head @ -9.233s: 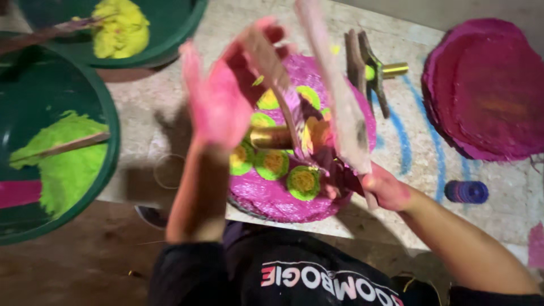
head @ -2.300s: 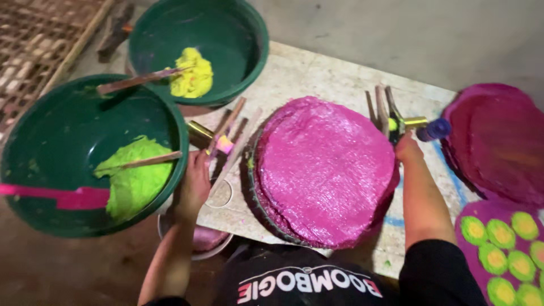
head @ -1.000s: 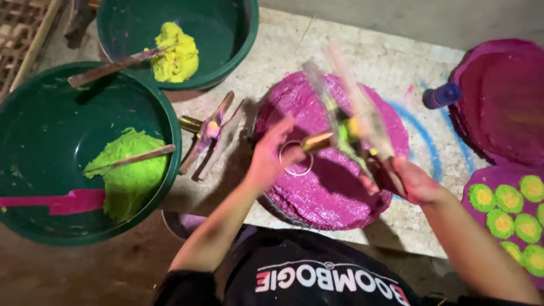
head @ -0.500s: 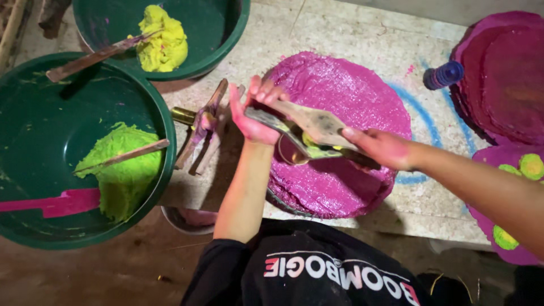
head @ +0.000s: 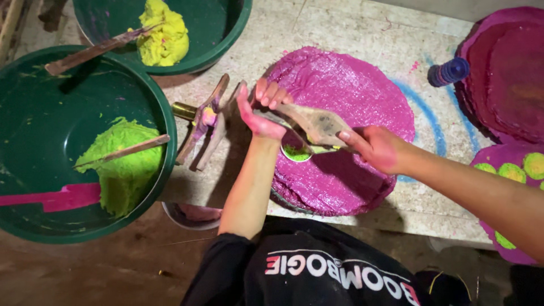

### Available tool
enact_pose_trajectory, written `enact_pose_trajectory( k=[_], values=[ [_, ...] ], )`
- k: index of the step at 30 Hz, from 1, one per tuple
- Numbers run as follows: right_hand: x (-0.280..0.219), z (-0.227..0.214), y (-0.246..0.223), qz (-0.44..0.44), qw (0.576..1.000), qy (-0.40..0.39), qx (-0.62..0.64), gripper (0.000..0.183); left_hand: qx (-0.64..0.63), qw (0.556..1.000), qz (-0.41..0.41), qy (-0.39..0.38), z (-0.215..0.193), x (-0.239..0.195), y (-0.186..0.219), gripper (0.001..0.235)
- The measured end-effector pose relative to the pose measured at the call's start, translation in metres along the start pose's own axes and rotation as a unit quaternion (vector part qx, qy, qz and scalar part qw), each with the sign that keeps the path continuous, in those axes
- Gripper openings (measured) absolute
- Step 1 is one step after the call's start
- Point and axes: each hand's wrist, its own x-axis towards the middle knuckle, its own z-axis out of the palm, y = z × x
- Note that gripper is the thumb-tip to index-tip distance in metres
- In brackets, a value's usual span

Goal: The person uses a wooden press to scoop green and yellow dough from green bowls and forms ring-shaped pieces on a pink surface. They repeatedly press the dough, release the shaped rings, and arrange them in rows. The process continues with multiple batches of dough being shaped and placed on the surface.

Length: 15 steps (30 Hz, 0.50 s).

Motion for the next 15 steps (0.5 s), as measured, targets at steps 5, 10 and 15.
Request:
enact_pose_trajectory(
  k=[5,10,15],
  values=[
    [0.009,0.003,-0.004,-0.034,0.996,0.072,-0.048,0.056,0.040,0.999,-0.009,-0.026,0.008,0.023,0.009,0.041],
    [0.018,0.023,-0.012,-0.092,0.993,0.080,0.005,0.058,0.101,0.995,0.004,-0.016,0.021,0.021,0.034,0.046],
    [0.020,0.039,0.007,-0.029,0.997,0.016,0.063,0.061,0.106,0.994,0.008,-0.001,0.017,-0.001,0.029,0.048]
  ],
)
